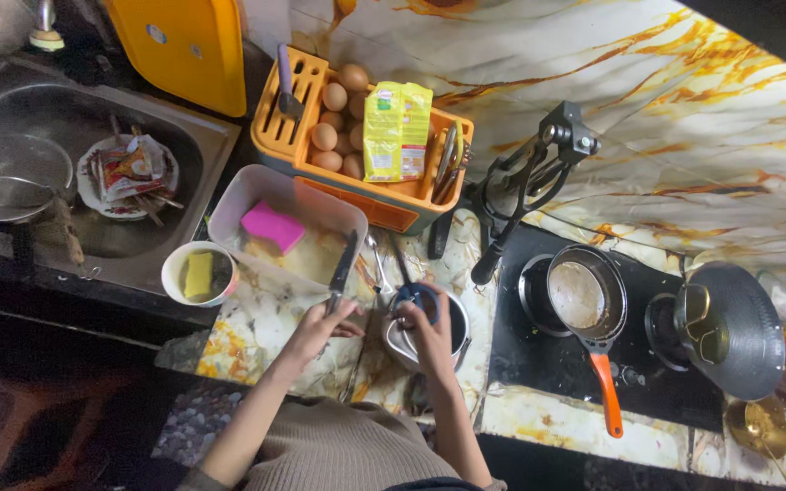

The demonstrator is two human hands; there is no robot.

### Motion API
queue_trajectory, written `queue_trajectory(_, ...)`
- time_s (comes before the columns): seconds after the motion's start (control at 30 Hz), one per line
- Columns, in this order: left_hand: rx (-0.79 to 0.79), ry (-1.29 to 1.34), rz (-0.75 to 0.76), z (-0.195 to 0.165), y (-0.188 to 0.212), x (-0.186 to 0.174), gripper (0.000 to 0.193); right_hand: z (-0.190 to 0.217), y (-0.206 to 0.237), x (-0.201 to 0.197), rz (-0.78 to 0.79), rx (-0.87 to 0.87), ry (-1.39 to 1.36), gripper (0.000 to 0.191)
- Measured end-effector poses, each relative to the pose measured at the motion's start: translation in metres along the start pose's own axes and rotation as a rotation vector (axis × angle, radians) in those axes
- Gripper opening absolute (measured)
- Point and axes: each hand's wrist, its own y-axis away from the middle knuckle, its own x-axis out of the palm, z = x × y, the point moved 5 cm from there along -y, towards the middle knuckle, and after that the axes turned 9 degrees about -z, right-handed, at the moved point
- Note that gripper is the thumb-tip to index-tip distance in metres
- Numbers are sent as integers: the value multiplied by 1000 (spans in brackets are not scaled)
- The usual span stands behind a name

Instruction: The person mixes a crumbly food mixture in a small bowl using a fork. They briefly move a strainer to the sink, then return to continue mixing the contents of the bowl.

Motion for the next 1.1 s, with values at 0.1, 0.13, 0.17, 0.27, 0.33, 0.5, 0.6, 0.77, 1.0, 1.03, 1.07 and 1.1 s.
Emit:
queue_trajectory(0.1, -11, 9, -41, 5, 0, -12, 42, 11, -27, -17, -92, -15, -36, 45)
queue_trajectory(0.13, -12, 18, -55, 6, 0, -16, 42, 15, -36, -20, -96, -33, -61, 44)
queue_trajectory(0.17, -24, 19, -65, 8, 0, -19, 42, 18, -45, -24, -101, -49, -85, 43)
queue_trajectory(0.27, -43, 54, -64, 15, 1, -20, 44, 22, -80, -34, -88, -82, 17, 46)
queue_trajectory(0.33, -46, 112, -43, 19, 2, -18, 45, 19, -105, -37, -48, -58, -52, 50)
queue_trajectory(0.5, -86, 173, -58, 32, 0, -9, 36, 9, -155, -41, 47, 50, -288, 70)
queue_trajectory(0.6, -77, 211, -46, 38, 0, -6, 39, 16, -171, -40, 56, 53, -325, 79)
queue_trajectory(0.77, -72, 201, -61, 44, 2, -7, 42, 41, -161, -34, -97, -31, -6, 82)
queue_trajectory(1.0, -99, 287, -94, 38, 1, -8, 40, 41, -114, 15, 35, -429, 955, 29)
queue_trajectory(1.03, -107, 294, -102, 37, 3, -8, 40, 34, -116, 27, 153, -463, 1081, 25)
queue_trajectory(1.07, -98, 300, -98, 35, 4, -8, 40, 24, -122, 37, 287, -426, 1231, 27)
queue_trajectory(1.1, -89, 307, -93, 33, 5, -8, 39, 13, -128, 48, 425, -385, 1377, 30)
